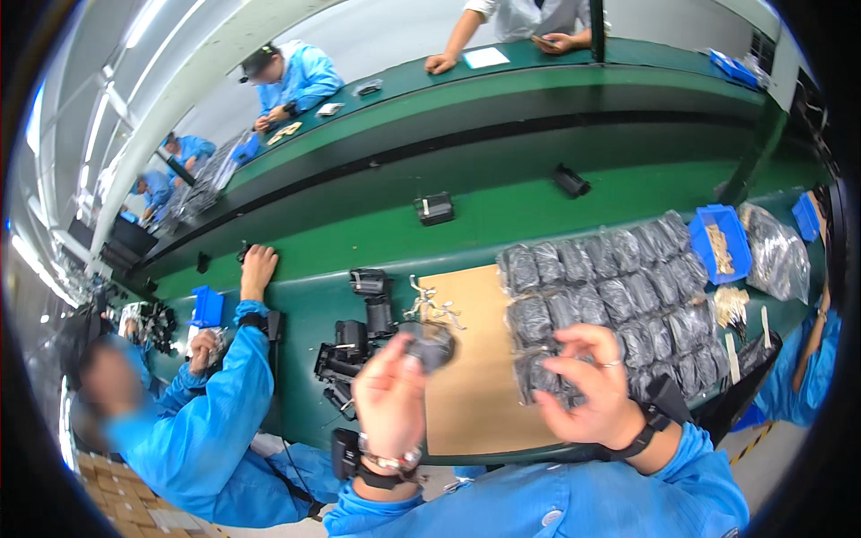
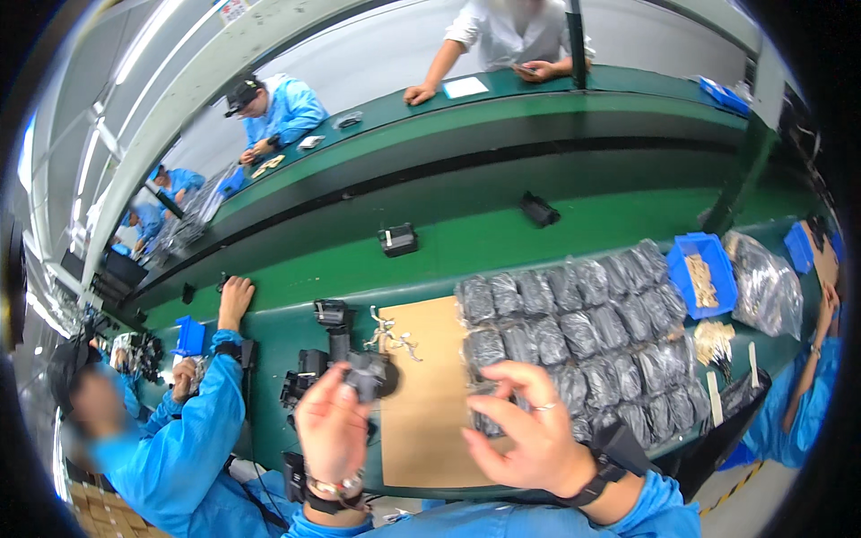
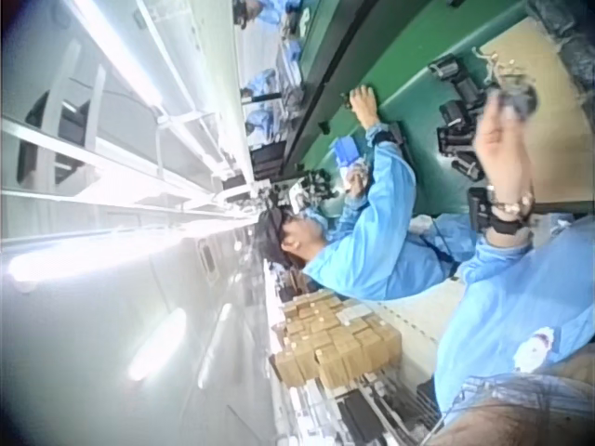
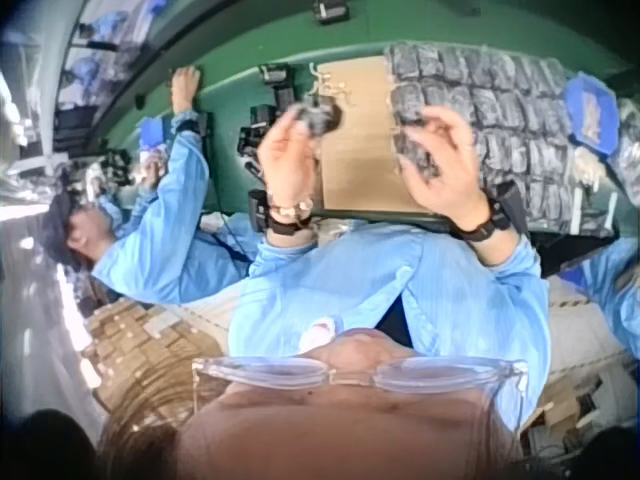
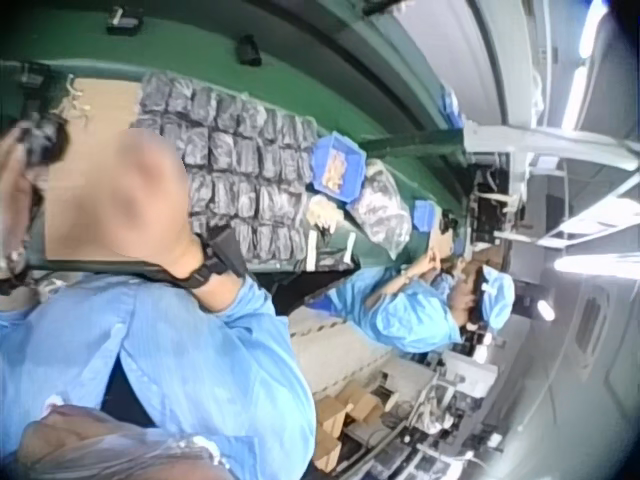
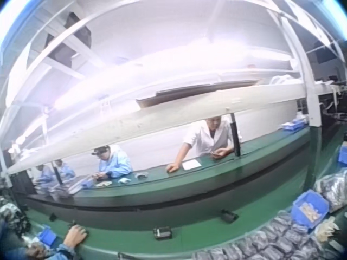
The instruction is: Assembling small black plastic electronic housings by inserting wires and metal terminals into the components.
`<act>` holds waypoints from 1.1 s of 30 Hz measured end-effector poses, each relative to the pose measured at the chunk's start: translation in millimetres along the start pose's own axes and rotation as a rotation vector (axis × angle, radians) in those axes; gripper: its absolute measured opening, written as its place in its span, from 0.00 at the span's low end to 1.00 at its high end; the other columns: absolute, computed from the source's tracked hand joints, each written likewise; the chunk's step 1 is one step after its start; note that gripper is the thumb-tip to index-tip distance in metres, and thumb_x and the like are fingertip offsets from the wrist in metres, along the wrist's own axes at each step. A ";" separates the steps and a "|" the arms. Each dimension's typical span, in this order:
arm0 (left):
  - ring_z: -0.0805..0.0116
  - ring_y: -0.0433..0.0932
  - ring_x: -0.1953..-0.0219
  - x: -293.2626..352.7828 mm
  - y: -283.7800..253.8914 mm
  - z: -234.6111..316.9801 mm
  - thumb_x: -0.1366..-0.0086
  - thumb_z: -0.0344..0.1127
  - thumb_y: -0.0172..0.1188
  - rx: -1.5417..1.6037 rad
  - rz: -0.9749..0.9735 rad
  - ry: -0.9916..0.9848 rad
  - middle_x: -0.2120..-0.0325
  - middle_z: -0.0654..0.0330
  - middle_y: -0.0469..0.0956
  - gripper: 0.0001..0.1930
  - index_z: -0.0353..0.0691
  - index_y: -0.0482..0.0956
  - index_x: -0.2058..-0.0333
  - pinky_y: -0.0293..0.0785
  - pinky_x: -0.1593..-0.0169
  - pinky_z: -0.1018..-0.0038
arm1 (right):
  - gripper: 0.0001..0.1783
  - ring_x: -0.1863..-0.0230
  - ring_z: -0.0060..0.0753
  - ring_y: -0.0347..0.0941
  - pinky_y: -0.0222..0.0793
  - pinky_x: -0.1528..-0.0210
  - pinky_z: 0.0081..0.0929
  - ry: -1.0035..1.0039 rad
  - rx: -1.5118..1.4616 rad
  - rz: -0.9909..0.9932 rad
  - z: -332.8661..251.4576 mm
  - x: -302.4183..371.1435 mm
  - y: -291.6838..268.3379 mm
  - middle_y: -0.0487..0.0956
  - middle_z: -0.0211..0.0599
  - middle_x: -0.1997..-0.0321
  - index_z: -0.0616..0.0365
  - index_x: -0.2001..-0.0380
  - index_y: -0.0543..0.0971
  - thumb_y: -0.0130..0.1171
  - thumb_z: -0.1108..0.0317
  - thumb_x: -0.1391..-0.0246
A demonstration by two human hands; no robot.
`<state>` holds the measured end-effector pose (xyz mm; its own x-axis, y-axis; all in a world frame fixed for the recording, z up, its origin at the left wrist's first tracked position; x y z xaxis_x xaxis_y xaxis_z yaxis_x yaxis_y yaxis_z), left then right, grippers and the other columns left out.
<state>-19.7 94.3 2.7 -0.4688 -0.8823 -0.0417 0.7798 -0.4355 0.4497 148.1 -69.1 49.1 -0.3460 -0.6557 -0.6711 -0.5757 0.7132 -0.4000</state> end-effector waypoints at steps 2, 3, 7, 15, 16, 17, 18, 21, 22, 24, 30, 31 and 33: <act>0.62 0.78 0.59 -25.9 -25.2 36.2 0.36 0.25 0.50 -0.081 0.128 0.120 0.58 0.50 0.75 0.15 0.27 0.68 0.52 0.78 0.60 0.70 | 0.19 0.70 0.31 0.68 0.67 0.66 0.25 0.018 0.049 0.001 6.0 6.5 -11.3 0.69 0.46 0.53 0.60 0.65 0.76 0.65 0.75 0.68; 0.62 0.77 0.58 -44.1 -37.5 51.6 0.35 0.28 0.49 -0.096 0.090 0.171 0.58 0.50 0.75 0.15 0.27 0.67 0.51 0.77 0.57 0.69 | 0.19 0.68 0.32 0.68 0.66 0.66 0.25 0.043 0.042 0.018 10.0 9.3 -15.1 0.69 0.47 0.53 0.60 0.65 0.76 0.64 0.76 0.67; 0.60 0.73 0.53 -158.8 -104.4 47.0 0.36 0.27 0.52 0.052 0.180 0.051 0.56 0.53 0.72 0.18 0.29 0.64 0.49 0.71 0.50 0.67 | 0.17 0.63 0.36 0.69 0.67 0.62 0.28 0.108 0.030 0.040 18.6 15.4 -20.4 0.69 0.49 0.55 0.63 0.66 0.74 0.61 0.77 0.65; 0.51 0.67 0.46 -273.8 -198.9 -14.7 0.37 0.26 0.52 0.173 0.420 -0.070 0.50 0.48 0.68 0.25 0.33 0.57 0.42 0.58 0.41 0.55 | 0.14 0.67 0.35 0.71 0.70 0.65 0.27 0.191 0.049 0.007 24.4 23.2 -22.5 0.73 0.46 0.61 0.65 0.66 0.73 0.59 0.79 0.62; 0.51 0.65 0.44 -278.4 -202.9 -19.9 0.36 0.27 0.51 0.151 0.442 -0.081 0.49 0.48 0.67 0.25 0.33 0.56 0.42 0.56 0.40 0.55 | 0.14 0.68 0.34 0.71 0.70 0.66 0.25 0.248 0.028 0.006 30.8 24.3 -22.9 0.73 0.46 0.61 0.65 0.66 0.73 0.58 0.79 0.62; 0.51 0.66 0.44 -281.2 -202.0 -27.0 0.36 0.27 0.51 0.128 0.424 -0.094 0.49 0.49 0.67 0.25 0.33 0.56 0.42 0.56 0.40 0.55 | 0.15 0.70 0.32 0.71 0.69 0.68 0.24 0.237 0.062 0.011 33.1 25.3 -24.5 0.73 0.45 0.62 0.65 0.65 0.73 0.58 0.80 0.61; 0.52 0.66 0.44 -280.6 -198.2 -28.7 0.36 0.28 0.51 0.101 0.409 -0.100 0.49 0.49 0.67 0.24 0.33 0.57 0.42 0.55 0.39 0.56 | 0.15 0.70 0.32 0.71 0.69 0.68 0.24 0.247 0.065 0.014 34.9 26.1 -25.9 0.73 0.45 0.62 0.65 0.65 0.73 0.58 0.80 0.61; 0.55 0.67 0.45 -278.8 -189.2 -25.7 0.36 0.29 0.52 0.040 0.376 -0.104 0.48 0.49 0.67 0.24 0.34 0.58 0.42 0.53 0.39 0.54 | 0.15 0.71 0.32 0.70 0.69 0.69 0.24 0.271 0.072 0.041 37.8 26.3 -29.1 0.73 0.45 0.62 0.65 0.64 0.73 0.57 0.81 0.61; 0.55 0.67 0.45 -279.0 -181.8 -25.5 0.36 0.29 0.52 0.038 0.370 -0.115 0.48 0.49 0.67 0.24 0.34 0.58 0.42 0.53 0.39 0.54 | 0.15 0.71 0.32 0.70 0.69 0.69 0.24 0.280 0.079 0.044 38.3 25.7 -29.7 0.73 0.45 0.62 0.65 0.64 0.73 0.57 0.81 0.61; 0.57 0.66 0.44 -273.9 -175.8 -20.0 0.35 0.34 0.50 -0.069 0.401 -0.185 0.44 0.52 0.64 0.24 0.35 0.58 0.42 0.49 0.37 0.55 | 0.15 0.70 0.32 0.71 0.69 0.69 0.24 0.266 0.081 0.020 37.6 22.1 -27.2 0.73 0.45 0.62 0.66 0.65 0.74 0.58 0.81 0.61; 0.58 0.57 0.41 -239.2 -153.1 44.9 0.39 0.35 0.52 -0.040 0.678 -0.170 0.43 0.60 0.59 0.23 0.44 0.62 0.44 0.47 0.39 0.56 | 0.14 0.68 0.35 0.73 0.71 0.68 0.25 0.227 0.020 -0.038 32.7 11.2 -10.5 0.74 0.44 0.62 0.66 0.66 0.75 0.59 0.80 0.62; 0.59 0.59 0.43 -233.4 -140.5 57.7 0.39 0.33 0.52 0.033 0.592 -0.123 0.46 0.60 0.62 0.22 0.45 0.63 0.45 0.49 0.40 0.57 | 0.14 0.68 0.35 0.73 0.71 0.68 0.25 0.231 0.026 -0.039 30.6 9.3 -9.7 0.74 0.44 0.62 0.66 0.66 0.75 0.59 0.80 0.62; 0.62 0.60 0.46 -191.5 -86.0 92.0 0.41 0.31 0.53 0.096 0.394 0.042 0.49 0.61 0.63 0.23 0.43 0.63 0.46 0.49 0.40 0.60 | 0.13 0.68 0.36 0.74 0.72 0.66 0.25 0.240 -0.001 -0.069 30.2 5.3 -4.9 0.74 0.45 0.62 0.66 0.67 0.75 0.60 0.80 0.62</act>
<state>-35.2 317.1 54.1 -0.1230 -0.9858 0.1146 0.8532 -0.0461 0.5196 171.4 -68.5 28.7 -0.4722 -0.7429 -0.4745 -0.6047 0.6647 -0.4388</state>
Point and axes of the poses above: each hand's wrist, its own x-axis away from the middle knuckle, its own y-axis out of the palm, z = x × y, the point moved 4 cm from there along -x, towards the middle knuckle
